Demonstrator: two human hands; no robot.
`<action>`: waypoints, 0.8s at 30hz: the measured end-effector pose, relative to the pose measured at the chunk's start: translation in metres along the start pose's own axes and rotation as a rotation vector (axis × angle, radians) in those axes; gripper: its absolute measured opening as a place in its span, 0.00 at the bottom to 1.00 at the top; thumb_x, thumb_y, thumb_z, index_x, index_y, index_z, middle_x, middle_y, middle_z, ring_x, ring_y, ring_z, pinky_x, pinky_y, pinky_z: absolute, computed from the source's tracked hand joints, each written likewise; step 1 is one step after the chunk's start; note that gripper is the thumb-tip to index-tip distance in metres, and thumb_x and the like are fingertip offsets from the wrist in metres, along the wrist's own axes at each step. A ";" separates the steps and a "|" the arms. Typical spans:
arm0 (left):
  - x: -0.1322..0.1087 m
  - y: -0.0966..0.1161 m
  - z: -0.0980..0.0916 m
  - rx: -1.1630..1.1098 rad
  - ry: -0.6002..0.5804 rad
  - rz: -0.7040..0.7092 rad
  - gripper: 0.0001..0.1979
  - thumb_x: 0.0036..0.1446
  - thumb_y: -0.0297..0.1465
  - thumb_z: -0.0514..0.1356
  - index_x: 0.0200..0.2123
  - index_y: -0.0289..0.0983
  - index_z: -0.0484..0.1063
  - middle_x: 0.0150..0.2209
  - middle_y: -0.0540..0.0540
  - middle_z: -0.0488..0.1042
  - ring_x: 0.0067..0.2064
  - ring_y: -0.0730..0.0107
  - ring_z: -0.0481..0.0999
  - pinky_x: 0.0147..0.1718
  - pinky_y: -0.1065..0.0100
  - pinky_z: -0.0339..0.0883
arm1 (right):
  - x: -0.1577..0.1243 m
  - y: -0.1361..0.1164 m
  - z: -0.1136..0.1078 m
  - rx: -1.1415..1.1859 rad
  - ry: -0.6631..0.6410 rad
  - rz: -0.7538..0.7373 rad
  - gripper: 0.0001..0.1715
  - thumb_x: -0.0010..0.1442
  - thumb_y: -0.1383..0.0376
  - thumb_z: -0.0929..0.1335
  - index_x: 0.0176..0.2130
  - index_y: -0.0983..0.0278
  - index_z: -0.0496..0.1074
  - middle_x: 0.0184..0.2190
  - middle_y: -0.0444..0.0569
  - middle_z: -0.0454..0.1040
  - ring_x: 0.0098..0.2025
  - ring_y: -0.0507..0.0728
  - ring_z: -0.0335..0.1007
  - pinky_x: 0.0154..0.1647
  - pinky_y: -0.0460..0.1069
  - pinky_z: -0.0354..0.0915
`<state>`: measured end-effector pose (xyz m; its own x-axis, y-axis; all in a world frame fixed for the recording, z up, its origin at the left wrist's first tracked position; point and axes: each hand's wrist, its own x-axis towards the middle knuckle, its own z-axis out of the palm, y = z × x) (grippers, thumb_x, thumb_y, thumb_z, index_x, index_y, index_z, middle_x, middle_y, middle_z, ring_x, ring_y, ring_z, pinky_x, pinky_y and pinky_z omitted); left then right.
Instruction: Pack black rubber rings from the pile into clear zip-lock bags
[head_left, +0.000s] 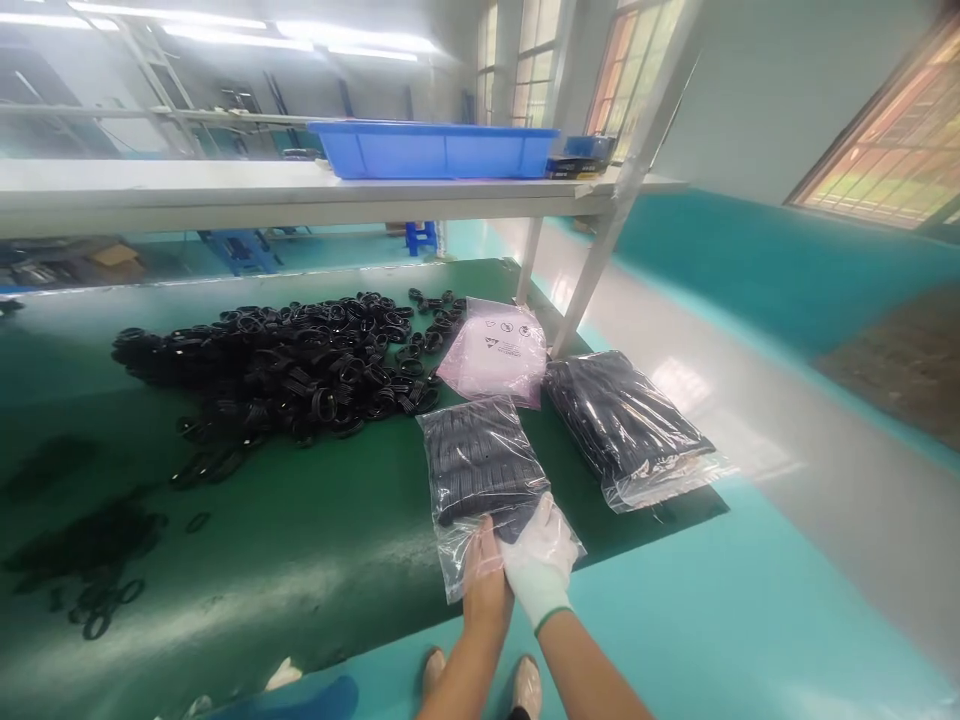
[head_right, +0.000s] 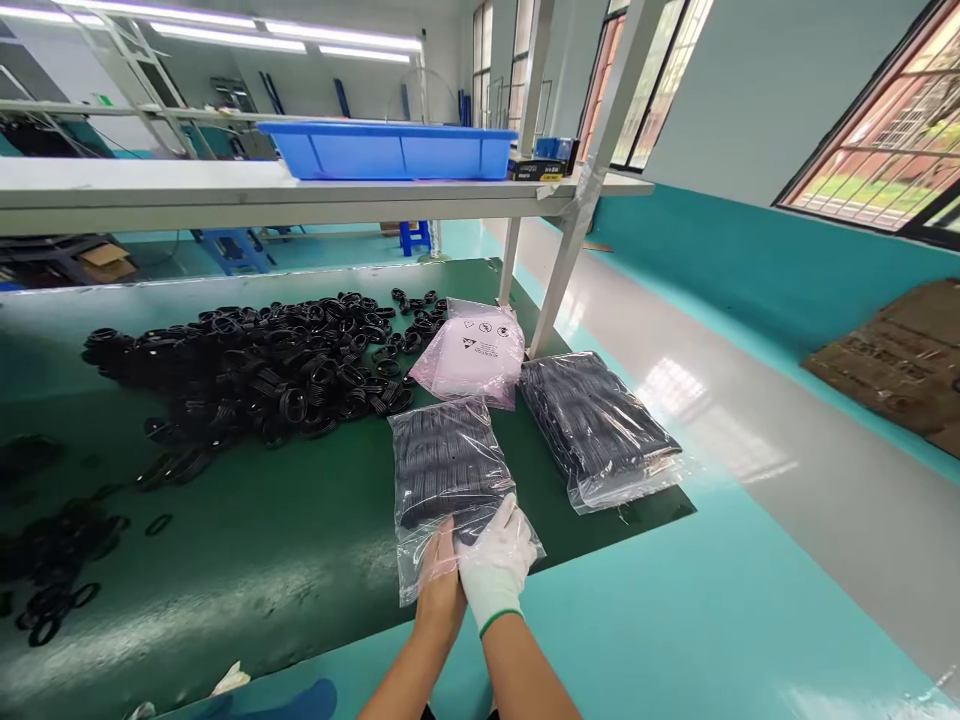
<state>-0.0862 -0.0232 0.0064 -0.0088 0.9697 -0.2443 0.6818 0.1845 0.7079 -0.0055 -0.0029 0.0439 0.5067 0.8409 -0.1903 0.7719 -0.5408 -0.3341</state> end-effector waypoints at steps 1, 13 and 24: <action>0.001 -0.002 0.000 -0.016 0.002 0.015 0.32 0.49 0.24 0.52 0.59 0.33 0.50 0.60 0.42 0.54 0.61 0.66 0.51 0.58 0.68 0.46 | 0.001 0.004 0.000 0.021 -0.010 -0.018 0.58 0.43 0.49 0.66 0.61 0.73 0.39 0.56 0.66 0.54 0.56 0.70 0.50 0.52 0.62 0.49; -0.003 0.004 -0.006 0.124 -0.100 -0.077 0.28 0.52 0.34 0.53 0.57 0.41 0.55 0.59 0.47 0.56 0.62 0.58 0.47 0.57 0.58 0.48 | -0.009 0.059 0.005 0.204 -0.018 -0.140 0.42 0.47 0.68 0.62 0.61 0.64 0.47 0.59 0.53 0.54 0.60 0.63 0.49 0.56 0.56 0.51; -0.004 0.015 -0.003 0.281 -0.042 0.120 0.25 0.54 0.36 0.47 0.56 0.41 0.58 0.55 0.41 0.62 0.55 0.49 0.60 0.52 0.52 0.53 | -0.018 0.101 0.020 0.686 0.024 -0.326 0.40 0.51 0.67 0.62 0.59 0.64 0.43 0.61 0.55 0.44 0.61 0.60 0.45 0.59 0.56 0.52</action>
<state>-0.0781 -0.0236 0.0195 0.1097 0.9733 -0.2014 0.8521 0.0122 0.5233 0.0561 -0.0718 -0.0044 0.3079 0.9508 0.0336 0.4759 -0.1234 -0.8708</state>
